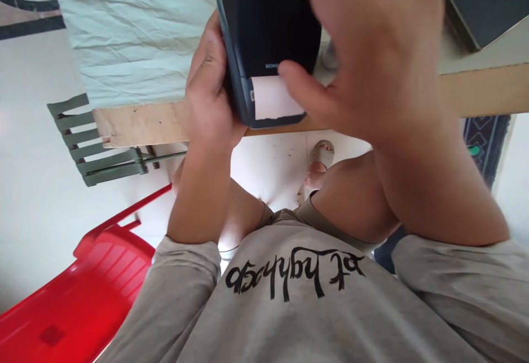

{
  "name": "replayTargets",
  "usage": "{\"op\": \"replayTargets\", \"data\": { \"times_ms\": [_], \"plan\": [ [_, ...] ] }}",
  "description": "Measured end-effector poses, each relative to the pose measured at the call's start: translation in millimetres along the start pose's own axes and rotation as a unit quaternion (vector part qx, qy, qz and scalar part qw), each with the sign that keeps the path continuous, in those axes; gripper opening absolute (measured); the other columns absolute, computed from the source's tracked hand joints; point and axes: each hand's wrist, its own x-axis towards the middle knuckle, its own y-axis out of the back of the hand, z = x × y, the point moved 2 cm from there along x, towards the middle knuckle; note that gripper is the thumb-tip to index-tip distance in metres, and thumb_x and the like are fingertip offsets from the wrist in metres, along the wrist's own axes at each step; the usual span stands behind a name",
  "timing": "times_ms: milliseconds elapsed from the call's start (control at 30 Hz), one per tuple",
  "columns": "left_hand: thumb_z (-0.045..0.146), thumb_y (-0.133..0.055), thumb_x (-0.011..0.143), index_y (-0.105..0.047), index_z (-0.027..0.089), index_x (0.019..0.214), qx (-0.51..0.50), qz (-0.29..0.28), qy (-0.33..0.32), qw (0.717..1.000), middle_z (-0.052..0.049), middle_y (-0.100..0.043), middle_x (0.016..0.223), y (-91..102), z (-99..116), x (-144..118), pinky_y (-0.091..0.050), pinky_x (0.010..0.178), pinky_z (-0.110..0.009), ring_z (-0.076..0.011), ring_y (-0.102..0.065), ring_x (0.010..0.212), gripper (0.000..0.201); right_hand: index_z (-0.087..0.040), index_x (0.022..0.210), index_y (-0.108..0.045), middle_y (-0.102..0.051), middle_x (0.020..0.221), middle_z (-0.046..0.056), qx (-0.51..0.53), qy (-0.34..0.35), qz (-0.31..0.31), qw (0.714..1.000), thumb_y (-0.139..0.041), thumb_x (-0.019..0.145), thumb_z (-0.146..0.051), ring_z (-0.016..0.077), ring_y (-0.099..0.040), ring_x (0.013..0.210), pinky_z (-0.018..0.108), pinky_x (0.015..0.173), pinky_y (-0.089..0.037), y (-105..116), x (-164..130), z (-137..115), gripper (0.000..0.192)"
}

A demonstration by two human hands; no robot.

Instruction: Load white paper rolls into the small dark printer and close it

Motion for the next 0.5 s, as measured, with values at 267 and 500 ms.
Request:
{"op": "replayTargets", "data": {
  "times_ms": [267,500],
  "plan": [
    [0.016,-0.029,0.096,-0.064,0.016,0.087,-0.050,-0.011,-0.032,0.998,-0.003,-0.062,0.078,-2.1,0.5,3.0,-0.053,0.094,-0.034,-0.0156,-0.065,0.081,0.036,-0.029,0.138,-0.030,-0.040,0.133,-0.004,-0.096,0.082,-0.061,0.990,-0.029,0.084,-0.047,0.0230,-0.044,0.131,0.043,0.114,-0.036,7.2,22.2,-17.3,0.057],
    [0.024,-0.029,0.096,-0.065,0.020,0.089,-0.035,-0.023,0.003,0.999,-0.004,-0.066,0.091,-5.5,2.9,2.3,-0.050,0.103,-0.035,-0.0184,-0.065,0.100,0.037,-0.026,0.130,-0.041,-0.045,0.130,-0.005,-0.021,-0.003,-0.083,0.996,-0.018,0.090,-0.045,0.0141,-0.039,0.140,0.030,0.107,-0.046,3.7,18.8,-14.3,0.050]
  ]
}}
